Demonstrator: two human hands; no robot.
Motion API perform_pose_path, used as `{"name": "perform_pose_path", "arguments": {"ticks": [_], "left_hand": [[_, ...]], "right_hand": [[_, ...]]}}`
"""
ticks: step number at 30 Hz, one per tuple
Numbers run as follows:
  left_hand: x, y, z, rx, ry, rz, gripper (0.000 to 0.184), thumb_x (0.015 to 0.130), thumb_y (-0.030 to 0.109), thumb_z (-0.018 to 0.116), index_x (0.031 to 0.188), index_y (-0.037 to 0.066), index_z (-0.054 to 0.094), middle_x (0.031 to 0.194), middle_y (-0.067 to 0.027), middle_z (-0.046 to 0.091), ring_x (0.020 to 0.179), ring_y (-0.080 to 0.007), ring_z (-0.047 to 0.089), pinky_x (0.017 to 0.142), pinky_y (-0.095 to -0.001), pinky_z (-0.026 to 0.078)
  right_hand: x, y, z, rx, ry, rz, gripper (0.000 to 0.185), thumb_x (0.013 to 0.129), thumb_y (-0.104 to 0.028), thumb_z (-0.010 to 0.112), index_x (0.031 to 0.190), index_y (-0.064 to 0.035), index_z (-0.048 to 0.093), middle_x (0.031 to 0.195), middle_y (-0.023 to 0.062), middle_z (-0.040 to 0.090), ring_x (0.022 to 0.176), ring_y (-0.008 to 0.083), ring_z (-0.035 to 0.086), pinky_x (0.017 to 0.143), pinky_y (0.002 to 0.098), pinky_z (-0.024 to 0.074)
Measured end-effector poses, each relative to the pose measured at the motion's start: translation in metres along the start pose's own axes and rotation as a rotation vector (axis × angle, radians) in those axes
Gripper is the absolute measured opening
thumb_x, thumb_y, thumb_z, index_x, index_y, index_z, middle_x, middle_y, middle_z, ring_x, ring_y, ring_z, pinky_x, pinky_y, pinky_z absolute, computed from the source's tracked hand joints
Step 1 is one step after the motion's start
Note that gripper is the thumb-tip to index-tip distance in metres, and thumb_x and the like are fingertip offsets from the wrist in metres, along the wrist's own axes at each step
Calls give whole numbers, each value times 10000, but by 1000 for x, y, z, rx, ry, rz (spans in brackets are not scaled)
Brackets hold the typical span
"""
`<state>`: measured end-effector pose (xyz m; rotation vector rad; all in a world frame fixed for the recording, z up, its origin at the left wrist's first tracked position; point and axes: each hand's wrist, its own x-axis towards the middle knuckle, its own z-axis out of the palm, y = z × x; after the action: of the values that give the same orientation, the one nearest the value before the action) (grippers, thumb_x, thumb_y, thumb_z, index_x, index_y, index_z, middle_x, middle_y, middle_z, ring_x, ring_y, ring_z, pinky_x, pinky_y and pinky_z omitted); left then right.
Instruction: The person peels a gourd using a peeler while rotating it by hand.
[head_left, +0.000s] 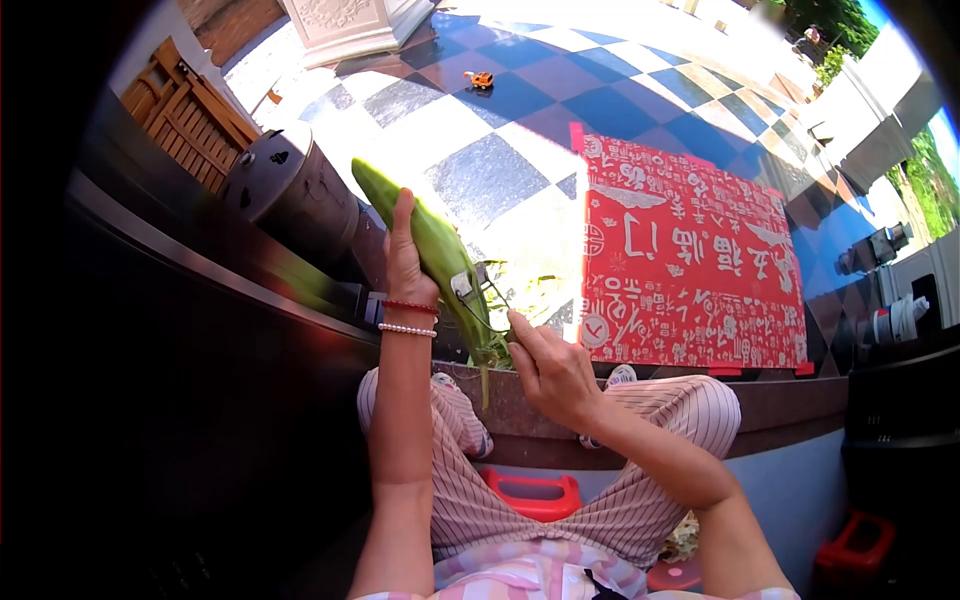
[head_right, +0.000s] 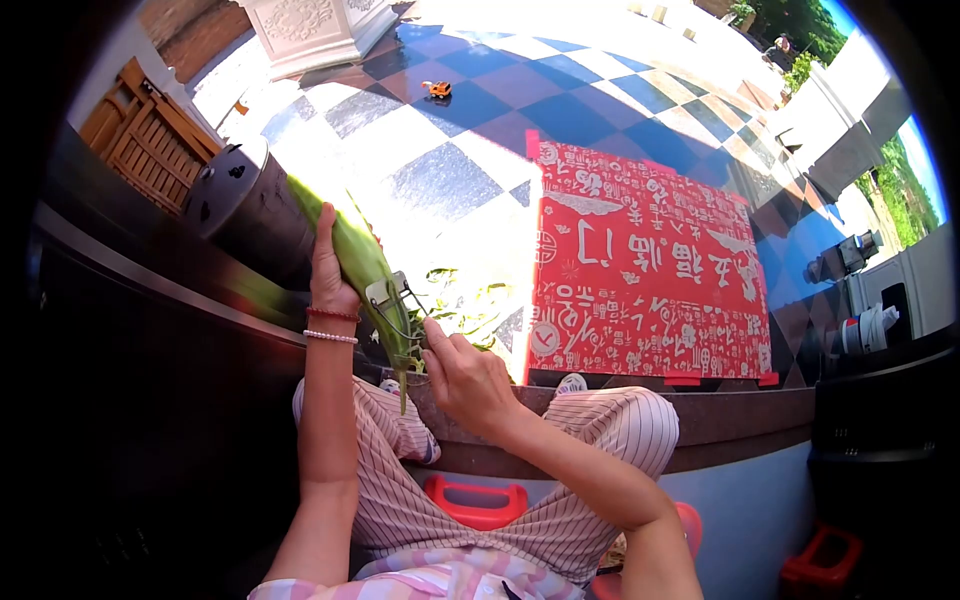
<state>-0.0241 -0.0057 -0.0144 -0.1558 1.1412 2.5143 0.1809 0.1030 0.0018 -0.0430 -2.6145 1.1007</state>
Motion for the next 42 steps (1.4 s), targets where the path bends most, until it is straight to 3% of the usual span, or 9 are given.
{"name": "perform_pose_path", "arguments": {"ticks": [11, 19, 23, 24, 27, 29, 31, 34, 42], "left_hand": [[25, 17, -25, -65, 273, 195, 525, 675, 450, 759, 967, 63, 557, 850, -58, 578, 734, -196, 566, 655, -338, 497], [20, 26, -12, -61, 328, 211, 619, 693, 543, 702, 1061, 78, 527, 856, -59, 547, 753, -187, 541, 697, -318, 483], [28, 28, -33, -145, 302, 118, 634, 698, 570, 679, 1084, 91, 527, 926, -63, 542, 828, -187, 520, 772, -314, 458], [29, 27, -34, -153, 287, 121, 619, 705, 568, 673, 1070, 88, 531, 931, -63, 544, 835, -189, 520, 785, -318, 457], [34, 32, -48, -206, 245, 154, 597, 723, 565, 657, 1042, 75, 537, 934, -70, 553, 838, -195, 526, 800, -331, 460], [32, 40, -49, -235, 281, 197, 572, 758, 556, 625, 1018, 54, 538, 906, -91, 568, 820, -212, 543, 784, -345, 474], [26, 44, -51, -235, 194, 252, 557, 780, 550, 603, 1018, 48, 548, 900, -115, 585, 828, -235, 566, 799, -362, 488], [14, 42, -38, -309, 143, 150, 564, 785, 548, 598, 1038, 45, 554, 938, -135, 593, 848, -255, 582, 822, -370, 499], [6, 18, -26, -213, -171, -84, 526, 796, 532, 598, 988, 42, 575, 834, -115, 618, 765, -208, 605, 746, -323, 514]], "right_hand": [[-16, 9, 8, 112, 32, -61, 382, 863, -153, 519, 1211, -3, 466, 761, 168, 564, 594, 334, 578, 510, 399, 476], [-5, -1, -31, 279, -92, 70, 336, 874, -116, 466, 1175, 32, 477, 841, 232, 582, 787, 388, 580, 686, 407, 468], [6, 16, -40, 669, -189, 163, 331, 902, -176, 480, 1139, 50, 530, 898, 190, 632, 814, 266, 614, 732, 354, 469], [8, 18, -40, 706, -150, 200, 344, 911, -225, 500, 1133, 31, 560, 819, 114, 636, 713, 167, 586, 656, 310, 466], [14, 27, -64, 826, -279, 365, 341, 913, -239, 505, 1130, 14, 577, 730, 46, 605, 599, 114, 543, 548, 264, 441], [20, 37, -83, 893, -137, 426, 307, 919, -251, 494, 1072, -8, 603, 567, -11, 489, 391, 37, 390, 344, 197, 302], [25, 56, -93, 896, 70, 515, 265, 907, -251, 488, 929, -25, 627, 572, -5, 495, 456, 53, 426, 397, 234, 334], [27, 55, -90, 835, 262, 578, 273, 913, -265, 487, 956, -25, 611, 566, 1, 498, 434, 56, 416, 382, 236, 324], [41, 32, -62, 986, 221, 530, 319, 932, -256, 484, 1123, -14, 564, 626, -15, 498, 383, 25, 376, 326, 190, 284]]}}
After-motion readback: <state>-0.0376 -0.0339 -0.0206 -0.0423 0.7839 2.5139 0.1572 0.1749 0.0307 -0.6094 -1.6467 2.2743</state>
